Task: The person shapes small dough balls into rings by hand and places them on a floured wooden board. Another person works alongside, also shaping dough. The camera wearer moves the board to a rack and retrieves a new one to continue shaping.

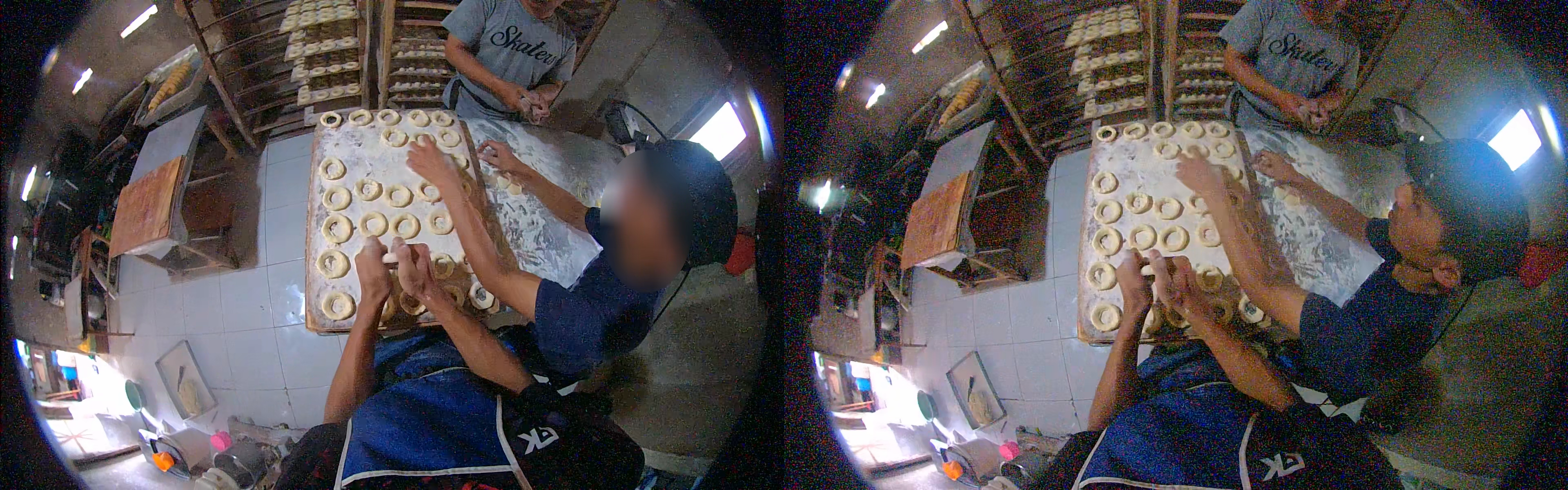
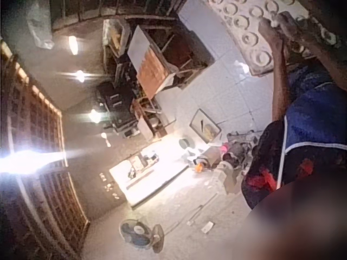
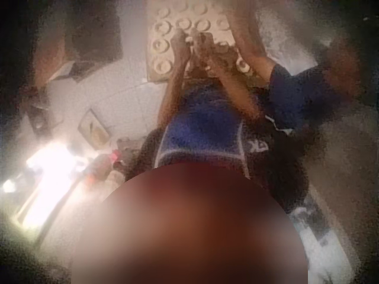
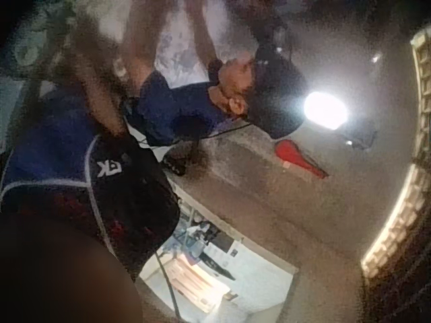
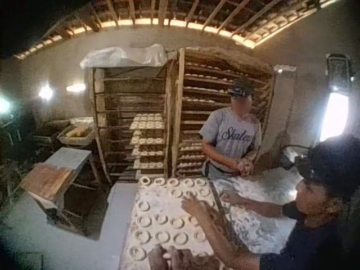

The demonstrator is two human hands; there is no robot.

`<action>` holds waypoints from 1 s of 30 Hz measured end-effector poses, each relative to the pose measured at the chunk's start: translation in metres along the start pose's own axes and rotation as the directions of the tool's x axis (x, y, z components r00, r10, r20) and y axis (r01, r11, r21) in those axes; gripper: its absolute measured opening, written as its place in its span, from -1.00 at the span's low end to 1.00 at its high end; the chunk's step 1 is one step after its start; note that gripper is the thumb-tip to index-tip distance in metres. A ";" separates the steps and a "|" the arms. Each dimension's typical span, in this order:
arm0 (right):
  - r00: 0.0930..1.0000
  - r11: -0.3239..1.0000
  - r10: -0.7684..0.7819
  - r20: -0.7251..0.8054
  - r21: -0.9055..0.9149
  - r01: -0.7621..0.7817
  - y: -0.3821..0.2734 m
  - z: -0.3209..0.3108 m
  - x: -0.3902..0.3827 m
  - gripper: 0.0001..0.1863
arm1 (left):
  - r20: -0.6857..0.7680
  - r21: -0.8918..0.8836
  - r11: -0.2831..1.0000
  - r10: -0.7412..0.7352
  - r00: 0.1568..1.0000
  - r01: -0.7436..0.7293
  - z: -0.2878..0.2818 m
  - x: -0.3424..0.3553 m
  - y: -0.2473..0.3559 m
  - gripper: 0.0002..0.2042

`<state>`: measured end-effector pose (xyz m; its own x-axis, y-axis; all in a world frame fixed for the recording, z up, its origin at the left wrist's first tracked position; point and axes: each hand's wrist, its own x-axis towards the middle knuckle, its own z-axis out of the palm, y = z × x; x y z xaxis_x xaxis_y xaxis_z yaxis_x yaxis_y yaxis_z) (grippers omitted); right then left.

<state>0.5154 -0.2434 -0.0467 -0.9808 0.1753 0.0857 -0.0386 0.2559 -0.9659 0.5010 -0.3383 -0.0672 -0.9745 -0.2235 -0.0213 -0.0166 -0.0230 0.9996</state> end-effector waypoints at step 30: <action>0.905 0.928 -0.304 0.297 0.305 0.212 0.004 0.008 0.175 -0.63 | -0.089 0.263 0.935 0.268 0.959 -0.237 0.018 0.166 0.002 -0.51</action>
<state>0.3424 -0.2189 -0.0375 -0.9329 -0.2010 0.2987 -0.3018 -0.0158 -0.9532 0.3352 -0.3577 -0.0680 -0.9193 -0.3075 0.2456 0.1561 0.2879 0.9448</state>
